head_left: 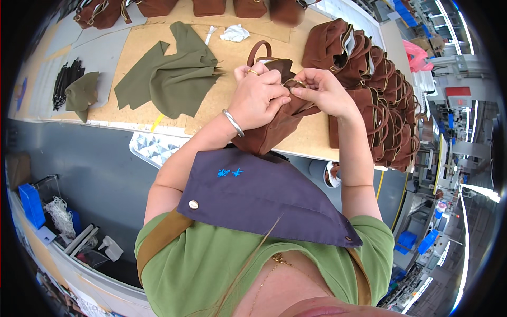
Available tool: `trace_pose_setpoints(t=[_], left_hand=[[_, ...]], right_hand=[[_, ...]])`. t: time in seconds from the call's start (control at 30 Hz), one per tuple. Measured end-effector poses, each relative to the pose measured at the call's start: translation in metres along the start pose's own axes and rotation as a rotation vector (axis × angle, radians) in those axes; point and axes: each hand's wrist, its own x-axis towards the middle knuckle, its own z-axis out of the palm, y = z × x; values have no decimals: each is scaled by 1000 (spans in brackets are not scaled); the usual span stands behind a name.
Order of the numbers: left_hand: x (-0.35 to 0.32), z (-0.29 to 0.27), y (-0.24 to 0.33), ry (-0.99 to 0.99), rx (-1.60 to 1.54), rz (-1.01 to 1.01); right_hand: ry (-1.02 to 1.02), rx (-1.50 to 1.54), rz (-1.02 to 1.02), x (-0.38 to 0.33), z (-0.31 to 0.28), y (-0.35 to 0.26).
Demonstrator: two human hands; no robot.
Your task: The recorder is assembling a brown leather handbag, adjusting the interior lining and checking the attachment points.
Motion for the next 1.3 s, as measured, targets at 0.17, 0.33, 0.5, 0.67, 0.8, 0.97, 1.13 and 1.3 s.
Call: trace_pose_setpoints(t=[0.17,0.33,0.5,0.67,0.8,0.97,1.13,1.3], left_hand=[[2,-8,-3,-110,-79,-69],[2,-18,-9,-194,-83,-42],[7,-18,-7,-144,-121,-42],[9,-15,-9,-171,-172,-58],[5,0,-6,-104,-282,-123],[5,-5,-6,-208,-246,-148],[19,-25,-42,-289,45,-123],[26,-44,-46,-346,371,-5]], right_hand=[[-26,57,-19,2,-4,2],[-105,-40,-47,-3,-5,-14],[-136,6,-5,1,-13,-6],[-98,73,46,2,-11,-5],[-81,29,28,4,-10,0],[-102,-14,-8,5,-9,6],[-78,-91,11,-1,9,-7],[26,-623,-409,-12,8,-28]])
